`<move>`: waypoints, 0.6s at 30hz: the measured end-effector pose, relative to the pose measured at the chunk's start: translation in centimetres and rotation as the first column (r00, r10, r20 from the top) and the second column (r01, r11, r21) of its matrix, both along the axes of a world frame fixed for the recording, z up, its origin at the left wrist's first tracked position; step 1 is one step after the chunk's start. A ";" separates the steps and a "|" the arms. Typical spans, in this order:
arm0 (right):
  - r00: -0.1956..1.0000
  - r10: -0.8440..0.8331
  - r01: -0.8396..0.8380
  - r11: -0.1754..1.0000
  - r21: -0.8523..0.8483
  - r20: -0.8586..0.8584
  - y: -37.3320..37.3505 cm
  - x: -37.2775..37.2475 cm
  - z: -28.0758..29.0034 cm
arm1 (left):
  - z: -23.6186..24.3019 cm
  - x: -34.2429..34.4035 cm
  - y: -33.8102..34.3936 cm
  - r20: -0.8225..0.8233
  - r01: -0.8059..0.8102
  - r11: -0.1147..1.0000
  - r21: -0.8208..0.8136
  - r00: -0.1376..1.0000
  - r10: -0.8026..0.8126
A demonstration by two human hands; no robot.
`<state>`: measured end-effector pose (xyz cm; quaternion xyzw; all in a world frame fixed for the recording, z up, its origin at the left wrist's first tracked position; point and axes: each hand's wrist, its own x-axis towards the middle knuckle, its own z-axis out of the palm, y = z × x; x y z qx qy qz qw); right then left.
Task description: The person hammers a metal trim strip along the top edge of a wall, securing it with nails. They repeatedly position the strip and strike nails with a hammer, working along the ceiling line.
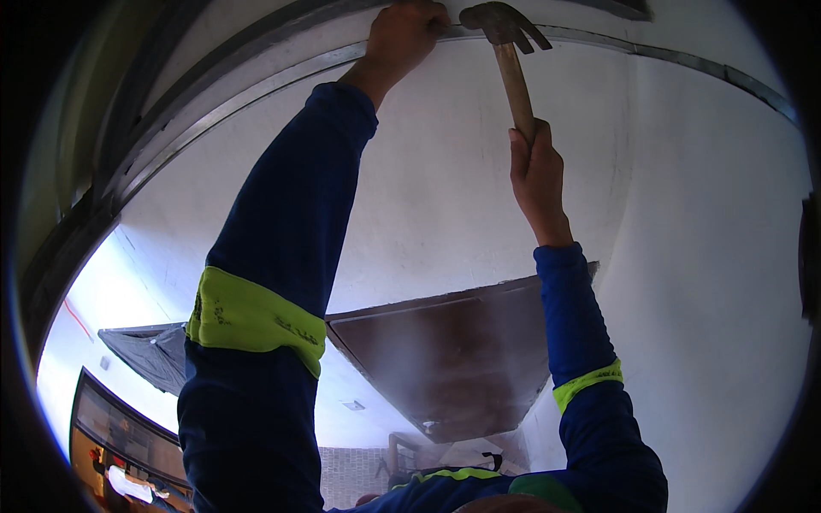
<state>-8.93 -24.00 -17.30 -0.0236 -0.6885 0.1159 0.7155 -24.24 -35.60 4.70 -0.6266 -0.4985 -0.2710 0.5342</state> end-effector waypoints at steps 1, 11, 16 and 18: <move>1.000 -0.005 0.005 1.000 0.000 0.006 -0.1 -0.1 0.1 | 0.0 0.0 0.0 0.009 -0.009 1.000 0.009 1.000 0.009; 0.996 0.062 -0.050 0.983 -0.176 0.060 -0.9 0.0 0.7 | 0.0 -0.2 0.1 -0.024 -0.043 0.999 0.015 0.999 0.044; 0.998 0.056 -0.055 0.989 -0.134 0.001 -0.7 0.3 0.6 | 0.1 -0.2 -0.1 -0.060 -0.047 0.999 0.019 0.997 0.048; 0.999 0.031 -0.026 0.991 -0.133 0.031 -0.3 0.4 0.7 | 0.1 -0.3 -0.1 -0.053 -0.018 1.000 0.003 0.998 0.019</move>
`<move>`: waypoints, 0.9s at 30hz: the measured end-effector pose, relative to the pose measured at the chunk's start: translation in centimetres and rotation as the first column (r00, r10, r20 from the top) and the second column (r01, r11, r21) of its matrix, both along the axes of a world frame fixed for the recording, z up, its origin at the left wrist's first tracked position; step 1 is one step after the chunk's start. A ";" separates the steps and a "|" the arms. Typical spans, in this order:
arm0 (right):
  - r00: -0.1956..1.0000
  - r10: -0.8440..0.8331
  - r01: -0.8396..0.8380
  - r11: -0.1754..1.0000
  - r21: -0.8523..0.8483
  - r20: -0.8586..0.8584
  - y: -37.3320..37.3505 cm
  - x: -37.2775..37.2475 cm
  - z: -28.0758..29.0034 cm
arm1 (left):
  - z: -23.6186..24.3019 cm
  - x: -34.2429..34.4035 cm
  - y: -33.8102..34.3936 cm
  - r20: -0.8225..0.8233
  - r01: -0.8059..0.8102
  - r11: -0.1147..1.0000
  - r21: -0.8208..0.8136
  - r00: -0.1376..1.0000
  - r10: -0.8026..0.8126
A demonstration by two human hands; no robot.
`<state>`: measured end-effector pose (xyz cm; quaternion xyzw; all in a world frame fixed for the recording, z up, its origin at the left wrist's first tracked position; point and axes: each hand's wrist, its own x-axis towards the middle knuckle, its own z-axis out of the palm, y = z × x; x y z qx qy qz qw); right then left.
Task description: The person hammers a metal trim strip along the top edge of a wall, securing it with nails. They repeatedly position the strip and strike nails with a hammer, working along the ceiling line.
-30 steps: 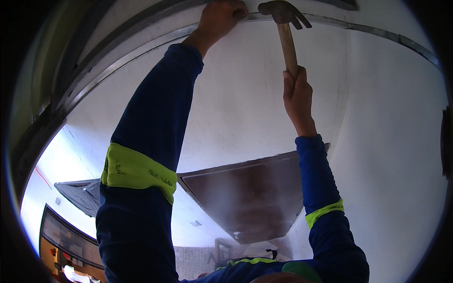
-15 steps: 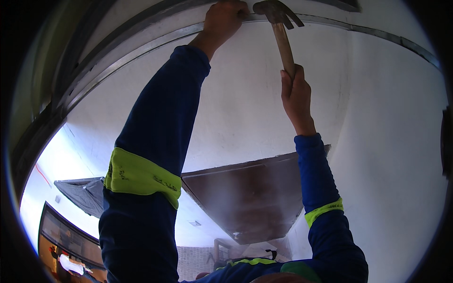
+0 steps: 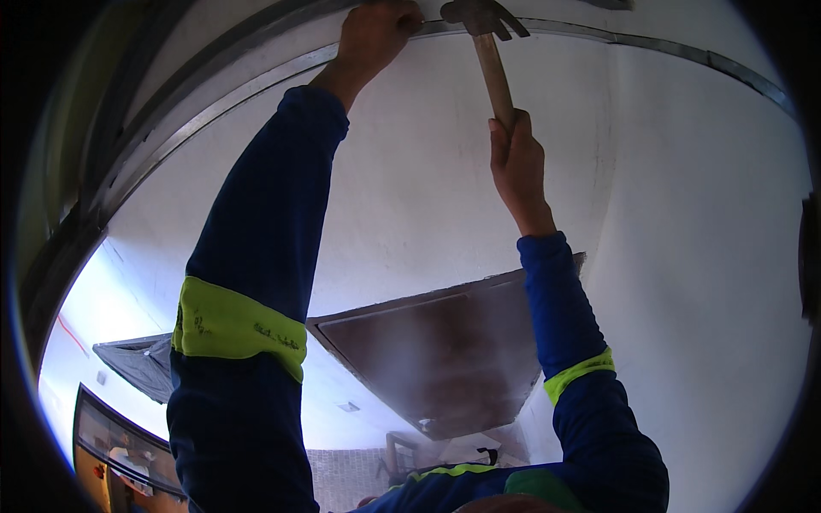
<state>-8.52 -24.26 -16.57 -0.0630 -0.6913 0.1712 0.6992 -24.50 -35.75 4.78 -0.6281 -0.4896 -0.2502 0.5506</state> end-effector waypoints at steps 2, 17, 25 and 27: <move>0.999 -0.023 0.022 1.000 0.015 0.024 0.5 0.0 0.2 | 0.0 0.0 0.0 0.001 0.013 1.000 -0.007 1.000 -0.013; 0.986 -0.116 0.112 0.993 0.041 0.118 3.1 0.0 0.6 | 0.7 0.8 -0.7 -0.043 0.023 0.993 -0.120 0.999 -0.028; 0.973 -0.136 0.136 0.991 0.013 0.187 3.0 0.9 1.0 | 0.9 1.3 -1.0 0.125 0.196 0.957 -0.215 0.977 -0.172; 0.975 -0.139 0.134 0.990 0.038 0.174 2.9 1.1 1.1 | 0.9 1.3 -0.6 0.165 0.214 0.953 -0.216 0.970 -0.180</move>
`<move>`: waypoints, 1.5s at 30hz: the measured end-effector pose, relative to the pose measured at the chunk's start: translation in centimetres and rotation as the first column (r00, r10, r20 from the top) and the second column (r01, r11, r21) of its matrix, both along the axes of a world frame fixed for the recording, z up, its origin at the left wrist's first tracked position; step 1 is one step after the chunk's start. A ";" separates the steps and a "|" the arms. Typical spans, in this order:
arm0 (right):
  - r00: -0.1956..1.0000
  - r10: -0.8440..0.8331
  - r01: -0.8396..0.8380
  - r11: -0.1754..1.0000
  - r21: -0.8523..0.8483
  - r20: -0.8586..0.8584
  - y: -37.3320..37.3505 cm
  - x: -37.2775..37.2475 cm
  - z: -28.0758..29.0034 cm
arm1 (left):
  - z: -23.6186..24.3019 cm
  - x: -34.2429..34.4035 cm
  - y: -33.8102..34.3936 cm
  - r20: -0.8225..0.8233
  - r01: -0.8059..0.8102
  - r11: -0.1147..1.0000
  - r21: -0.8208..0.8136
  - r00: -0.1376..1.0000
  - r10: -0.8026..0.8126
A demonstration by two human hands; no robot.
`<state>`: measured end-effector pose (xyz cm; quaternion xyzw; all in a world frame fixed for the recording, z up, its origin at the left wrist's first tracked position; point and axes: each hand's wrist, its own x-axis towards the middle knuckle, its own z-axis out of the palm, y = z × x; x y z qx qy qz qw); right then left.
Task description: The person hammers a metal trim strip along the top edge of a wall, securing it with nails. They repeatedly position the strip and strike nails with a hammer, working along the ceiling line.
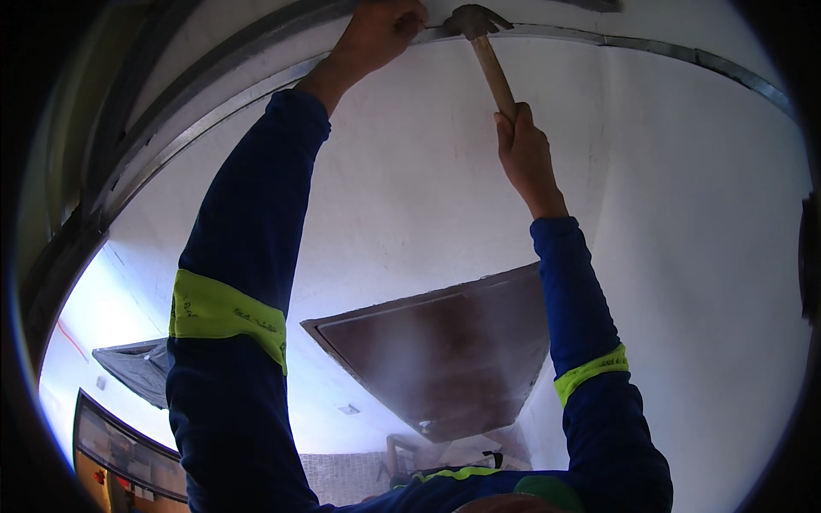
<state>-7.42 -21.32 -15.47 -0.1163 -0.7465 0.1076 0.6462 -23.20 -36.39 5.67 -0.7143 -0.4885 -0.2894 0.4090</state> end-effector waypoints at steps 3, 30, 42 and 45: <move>1.000 -0.008 0.008 1.000 0.012 0.002 0.0 0.1 0.1 | -0.1 -0.1 0.6 0.068 0.039 0.999 -0.022 0.997 -0.037; 0.998 -0.010 0.017 0.995 0.099 -0.062 0.0 -0.6 -0.4 | -0.7 -1.5 2.0 -0.086 -0.028 0.983 0.181 0.995 0.044; 0.993 0.006 0.010 0.991 0.135 -0.116 -0.2 -0.7 -0.7 | -1.6 -0.9 2.9 -0.006 -0.146 0.938 0.314 0.988 0.156; 0.990 0.044 -0.034 0.996 0.080 -0.131 -0.8 -0.6 -0.7 | -1.6 -0.9 3.0 -0.018 -0.138 0.931 0.339 0.988 0.153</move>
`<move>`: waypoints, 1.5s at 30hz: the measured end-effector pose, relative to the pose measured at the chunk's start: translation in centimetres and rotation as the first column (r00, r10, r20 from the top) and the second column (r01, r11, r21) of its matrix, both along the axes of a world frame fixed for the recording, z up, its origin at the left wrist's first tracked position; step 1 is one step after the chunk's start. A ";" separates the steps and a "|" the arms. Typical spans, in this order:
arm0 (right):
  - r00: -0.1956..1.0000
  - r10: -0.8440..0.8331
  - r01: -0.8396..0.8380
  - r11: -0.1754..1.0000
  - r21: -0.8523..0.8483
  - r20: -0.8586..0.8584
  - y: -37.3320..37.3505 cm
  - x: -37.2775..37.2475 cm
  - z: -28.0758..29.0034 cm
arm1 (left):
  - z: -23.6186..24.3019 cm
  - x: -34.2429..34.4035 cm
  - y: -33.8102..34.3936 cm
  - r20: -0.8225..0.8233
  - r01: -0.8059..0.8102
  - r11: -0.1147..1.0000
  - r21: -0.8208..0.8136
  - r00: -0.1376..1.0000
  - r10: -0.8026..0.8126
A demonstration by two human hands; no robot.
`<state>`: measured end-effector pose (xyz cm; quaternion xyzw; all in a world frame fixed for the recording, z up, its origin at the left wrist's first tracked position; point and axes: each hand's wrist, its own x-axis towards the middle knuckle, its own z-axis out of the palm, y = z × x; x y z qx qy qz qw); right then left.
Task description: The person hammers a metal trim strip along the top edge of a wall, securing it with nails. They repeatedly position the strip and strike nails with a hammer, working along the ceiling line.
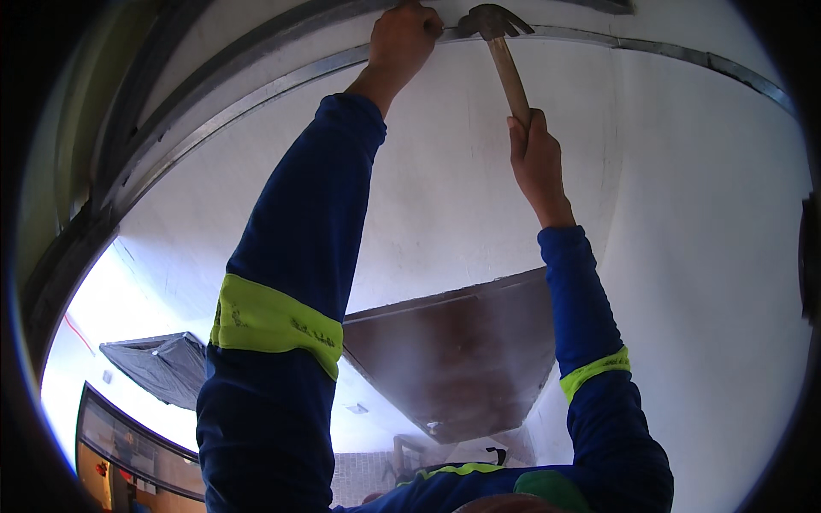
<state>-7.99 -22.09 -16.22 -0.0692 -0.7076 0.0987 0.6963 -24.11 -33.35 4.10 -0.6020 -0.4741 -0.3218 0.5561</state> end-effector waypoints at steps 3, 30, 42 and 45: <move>0.999 0.038 -0.038 0.998 -0.042 0.001 -0.7 0.0 -0.1 | -0.1 -0.1 0.1 -0.002 0.002 1.000 0.016 1.000 -0.002; 0.991 0.100 -0.101 0.995 -0.016 -0.087 -2.5 -0.6 -0.5 | -0.1 0.0 0.2 0.049 -0.023 1.000 0.010 0.999 0.023; 0.997 0.067 -0.067 0.998 0.003 -0.039 -2.6 -0.2 -0.2 | 0.1 -0.1 0.4 0.032 -0.094 0.995 0.027 0.995 0.093; 0.997 0.074 -0.072 0.996 -0.049 0.034 -2.5 0.1 -0.1 | 0.1 0.0 0.5 0.063 -0.105 0.994 0.019 0.993 0.104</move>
